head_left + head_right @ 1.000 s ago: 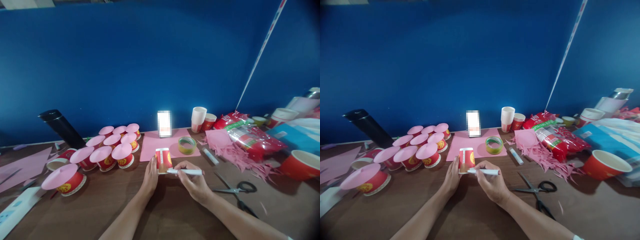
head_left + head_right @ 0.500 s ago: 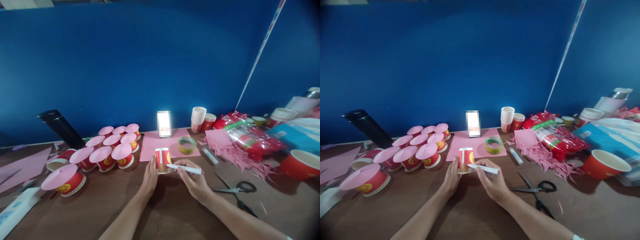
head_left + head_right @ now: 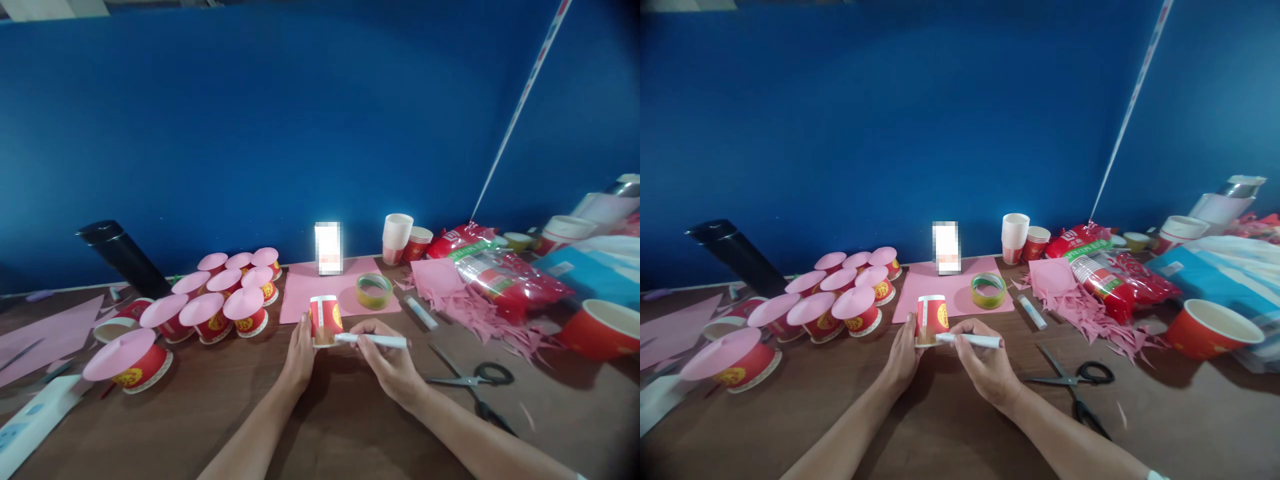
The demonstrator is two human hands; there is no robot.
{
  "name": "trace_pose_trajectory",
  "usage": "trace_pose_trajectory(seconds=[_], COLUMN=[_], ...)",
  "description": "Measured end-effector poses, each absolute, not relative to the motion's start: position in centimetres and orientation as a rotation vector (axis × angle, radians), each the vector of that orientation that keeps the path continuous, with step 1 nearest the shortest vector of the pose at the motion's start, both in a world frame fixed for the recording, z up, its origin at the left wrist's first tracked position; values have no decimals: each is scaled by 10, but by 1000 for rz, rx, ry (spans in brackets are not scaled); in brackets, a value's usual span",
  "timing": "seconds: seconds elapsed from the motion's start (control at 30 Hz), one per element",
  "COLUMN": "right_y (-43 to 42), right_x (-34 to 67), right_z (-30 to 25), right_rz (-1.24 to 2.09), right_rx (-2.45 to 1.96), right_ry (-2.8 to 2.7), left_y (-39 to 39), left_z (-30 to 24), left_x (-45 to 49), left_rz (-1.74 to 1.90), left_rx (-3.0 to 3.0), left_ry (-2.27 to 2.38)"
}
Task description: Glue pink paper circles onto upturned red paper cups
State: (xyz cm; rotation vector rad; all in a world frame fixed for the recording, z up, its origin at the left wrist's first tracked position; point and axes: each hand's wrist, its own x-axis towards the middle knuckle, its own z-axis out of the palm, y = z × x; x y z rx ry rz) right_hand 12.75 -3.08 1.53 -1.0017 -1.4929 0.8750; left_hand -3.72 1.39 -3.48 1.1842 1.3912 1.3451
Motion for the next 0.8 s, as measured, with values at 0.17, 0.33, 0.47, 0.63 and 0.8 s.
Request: trace_pose_trajectory(seconds=[0.17, 0.33, 0.47, 0.63, 0.8], right_y=[-30, -29, -29, -30, -31], right_x=[127, 127, 128, 128, 127], right_z=[14, 13, 11, 12, 17], right_rz=[860, 851, 858, 865, 835], right_rx=[-970, -982, -1000, -1012, -984], right_ry=[-1449, -1455, -1462, -1466, -1504], left_y=[12, 10, 8, 5, 2], left_z=[-30, -26, -18, -7, -1], left_x=[-35, -35, -33, -31, -32], left_rz=[1346, 1327, 1326, 1268, 1222], left_rx=[1093, 1105, 1126, 1157, 1165], left_ry=[1415, 1438, 1478, 1498, 1529])
